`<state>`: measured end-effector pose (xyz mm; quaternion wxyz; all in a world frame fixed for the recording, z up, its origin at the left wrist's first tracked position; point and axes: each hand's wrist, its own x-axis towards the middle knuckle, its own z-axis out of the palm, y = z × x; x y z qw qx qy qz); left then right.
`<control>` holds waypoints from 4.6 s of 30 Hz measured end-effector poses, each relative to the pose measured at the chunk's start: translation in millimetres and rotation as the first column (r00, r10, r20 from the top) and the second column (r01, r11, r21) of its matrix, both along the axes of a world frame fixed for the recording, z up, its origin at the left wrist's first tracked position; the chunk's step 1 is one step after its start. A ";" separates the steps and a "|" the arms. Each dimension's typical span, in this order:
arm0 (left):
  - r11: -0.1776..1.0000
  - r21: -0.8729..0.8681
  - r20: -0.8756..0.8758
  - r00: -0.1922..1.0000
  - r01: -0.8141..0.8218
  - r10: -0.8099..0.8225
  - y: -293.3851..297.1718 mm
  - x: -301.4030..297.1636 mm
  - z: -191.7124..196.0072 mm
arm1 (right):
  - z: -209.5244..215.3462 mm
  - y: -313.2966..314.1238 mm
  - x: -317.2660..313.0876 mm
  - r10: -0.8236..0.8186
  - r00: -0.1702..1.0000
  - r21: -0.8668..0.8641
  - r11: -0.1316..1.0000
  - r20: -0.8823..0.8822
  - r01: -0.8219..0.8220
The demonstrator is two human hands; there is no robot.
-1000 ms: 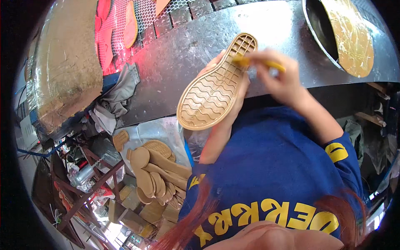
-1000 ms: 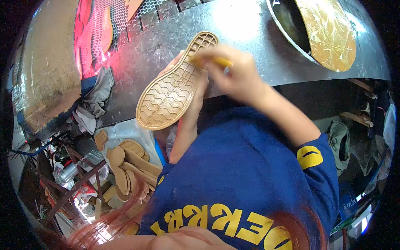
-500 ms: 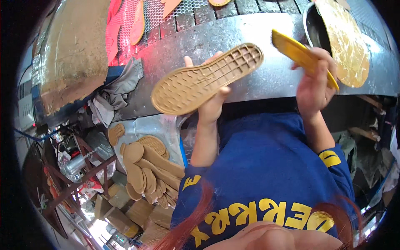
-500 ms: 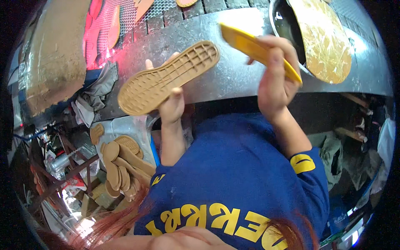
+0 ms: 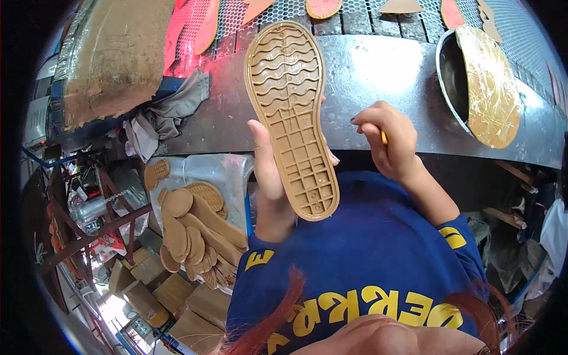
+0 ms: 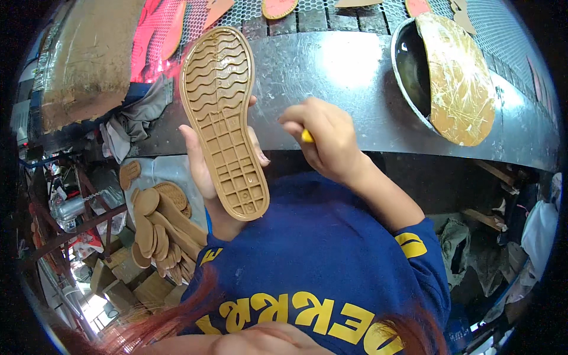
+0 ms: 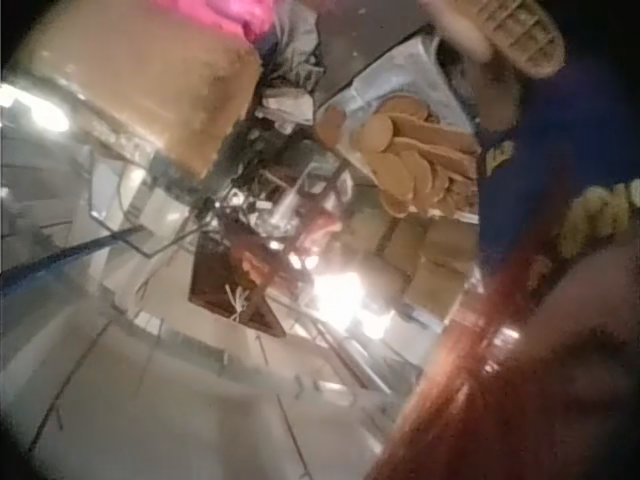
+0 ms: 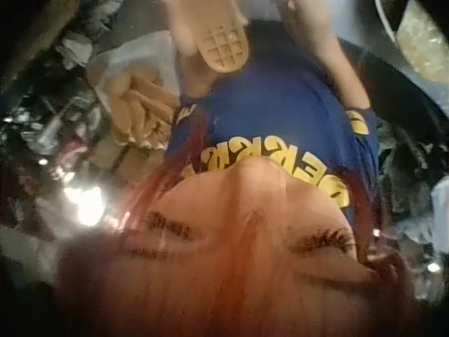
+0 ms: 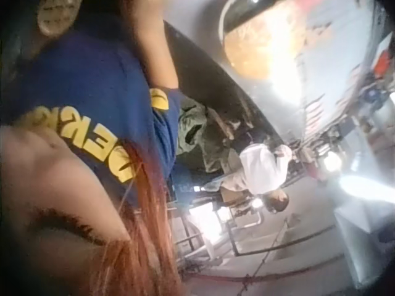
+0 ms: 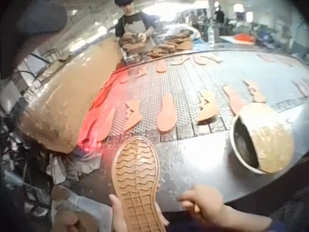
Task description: The person scrapes the textured surface of shoe soles using a yellow plastic scraper. They pick up soles from a pile, scrape the bottom to remove residue, and place them on a conveyor belt. The process is repeated for multiple soles.
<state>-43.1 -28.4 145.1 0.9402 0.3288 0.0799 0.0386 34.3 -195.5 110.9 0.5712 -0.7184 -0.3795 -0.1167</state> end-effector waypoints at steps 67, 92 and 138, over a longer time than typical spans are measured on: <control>0.871 0.387 0.124 0.953 -0.302 0.276 -15.2 25.2 -20.9 | -1.1 31.9 22.7 0.188 0.843 0.130 0.981 -0.504 -0.142; 0.983 0.173 0.051 0.997 -0.067 0.059 -3.7 20.5 -34.0 | -29.8 36.2 71.5 0.038 0.877 0.018 0.999 -0.479 -0.033; 0.912 0.389 0.202 0.978 -0.128 0.051 93.5 270.8 82.5 | -36.0 25.8 75.2 0.413 0.498 0.481 0.877 -0.762 0.009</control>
